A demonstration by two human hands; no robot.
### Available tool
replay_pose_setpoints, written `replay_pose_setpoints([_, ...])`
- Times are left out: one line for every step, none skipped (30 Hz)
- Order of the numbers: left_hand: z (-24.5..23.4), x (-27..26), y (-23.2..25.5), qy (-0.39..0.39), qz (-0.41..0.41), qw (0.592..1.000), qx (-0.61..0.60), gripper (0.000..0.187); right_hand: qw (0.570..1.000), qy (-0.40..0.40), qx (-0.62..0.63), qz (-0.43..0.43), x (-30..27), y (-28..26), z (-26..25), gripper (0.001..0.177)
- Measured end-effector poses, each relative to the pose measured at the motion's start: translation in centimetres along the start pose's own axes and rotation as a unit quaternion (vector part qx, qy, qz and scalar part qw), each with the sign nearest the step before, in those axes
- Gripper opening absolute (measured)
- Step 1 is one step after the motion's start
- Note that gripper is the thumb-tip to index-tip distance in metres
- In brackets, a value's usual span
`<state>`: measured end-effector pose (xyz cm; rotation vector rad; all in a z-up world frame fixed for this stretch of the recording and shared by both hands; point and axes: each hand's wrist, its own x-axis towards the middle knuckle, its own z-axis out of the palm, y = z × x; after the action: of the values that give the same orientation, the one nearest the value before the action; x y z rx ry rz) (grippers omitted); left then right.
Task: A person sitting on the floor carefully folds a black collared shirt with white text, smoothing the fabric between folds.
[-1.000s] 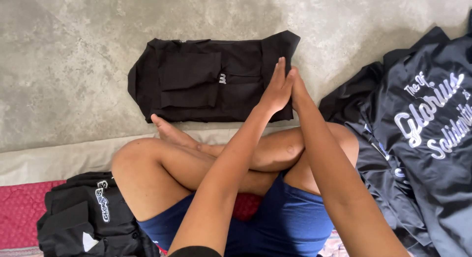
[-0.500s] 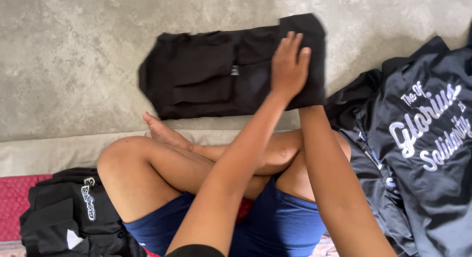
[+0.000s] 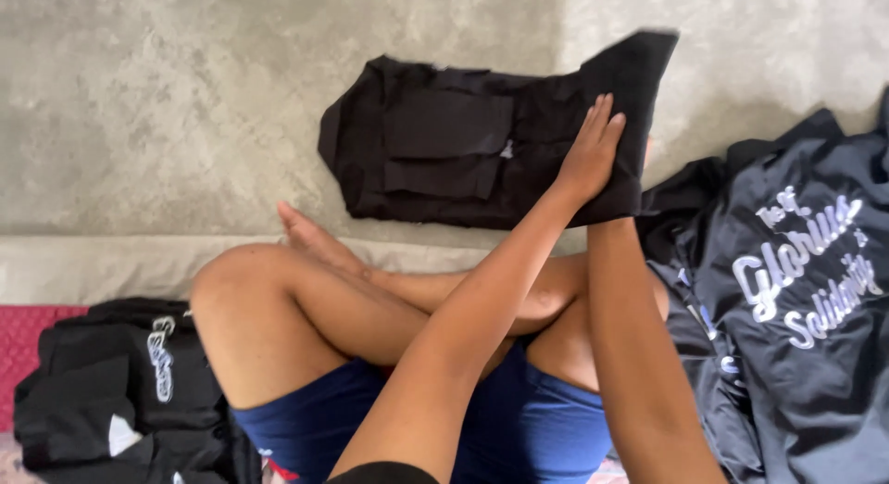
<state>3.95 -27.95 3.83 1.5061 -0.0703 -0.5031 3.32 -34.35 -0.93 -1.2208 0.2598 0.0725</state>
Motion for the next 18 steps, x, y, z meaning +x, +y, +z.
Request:
replay_pose_setpoints([-0.5,-0.5,0.2,0.016,0.03,0.999,-0.032,0.07,1.0,-0.006,-0.021,-0.008,-0.2,0.3,0.6,0.042])
replay_pose_setpoints([-1.0,-1.1,0.5,0.032,0.06,0.996,-0.064,0.067,0.999,-0.012,-0.042,-0.017,-0.4,0.6,1.2,0.043])
replay_pose_setpoints([-1.9,-1.9,1.1,0.035,0.062,0.995,-0.069,0.067,0.999,-0.016,-0.048,-0.016,0.2,0.4,2.0,0.043])
replay_pose_setpoints([-2.8,-2.8,1.8,0.049,0.065,0.99,-0.113,0.067,0.997,-0.023,-0.071,-0.032,0.7,0.2,2.8,0.043])
replay_pose_setpoints([-3.8,-3.4,2.7,0.063,0.072,0.983,-0.154,0.067,0.994,-0.032,-0.092,-0.051,1.5,-0.3,3.7,0.044])
replay_pose_setpoints([-4.5,-2.2,1.3,0.066,0.078,0.982,-0.157,0.067,0.993,-0.038,-0.096,-0.054,1.6,-0.5,4.8,0.044])
replay_pose_setpoints([-5.4,-1.3,-0.4,0.1,0.126,0.969,-0.189,0.061,0.99,-0.048,-0.117,-0.068,1.3,-0.2,6.0,0.044])
replay_pose_setpoints([-6.3,-0.5,-2.2,0.133,0.173,0.951,-0.221,0.055,0.986,-0.058,-0.137,-0.081,0.9,0.1,7.2,0.045])
replay_pose_setpoints([-8.0,-0.8,-3.1,0.14,0.176,0.949,-0.221,0.055,0.985,-0.066,-0.138,-0.08,0.7,0.7,9.2,0.045])
replay_pose_setpoints([-9.6,-1.0,-4.0,0.143,0.185,0.924,-0.302,0.053,0.98,-0.078,-0.156,-0.095,0.4,1.3,11.2,0.045])
replay_pose_setpoints([-11.5,-1.0,-4.7,0.143,0.197,0.894,-0.377,0.05,0.975,-0.09,-0.171,-0.112,0.3,1.8,13.3,0.046])
replay_pose_setpoints([-13.3,-1.1,-6.2,0.149,0.202,0.892,-0.376,0.05,0.974,-0.099,-0.17,-0.112,0.6,2.2,15.1,0.046])
replay_pose_setpoints([-15.1,-1.4,-7.8,0.194,0.192,0.88,-0.389,0.037,0.968,-0.111,-0.183,-0.128,0.7,2.7,17.0,0.047])
replay_pose_setpoints([-17.0,-1.8,-9.4,0.238,0.182,0.865,-0.403,0.027,0.962,-0.123,-0.196,-0.143,0.8,3.2,18.9,0.047])
replay_pose_setpoints([-18.9,-3.7,-10.4,0.244,0.185,0.863,-0.402,0.027,0.962,-0.13,-0.195,-0.143,1.0,5.0,19.6,0.047])
replay_pose_setpoints([-20.3,-4.3,-9.9,0.247,0.183,0.859,-0.41,0.028,0.942,-0.14,-0.262,-0.159,1.1,6.7,20.3,0.043])
replay_pose_setpoints([-20.7,-4.4,-8.5,0.248,0.181,0.855,-0.419,0.028,0.916,-0.148,-0.329,-0.175,1.4,8.4,20.8,0.04])
replay_pose_setpoints([-21.7,-4.7,-8.6,0.249,0.178,0.85,-0.429,0.029,0.915,-0.153,-0.33,-0.176,1.0,9.1,21.3,0.04])
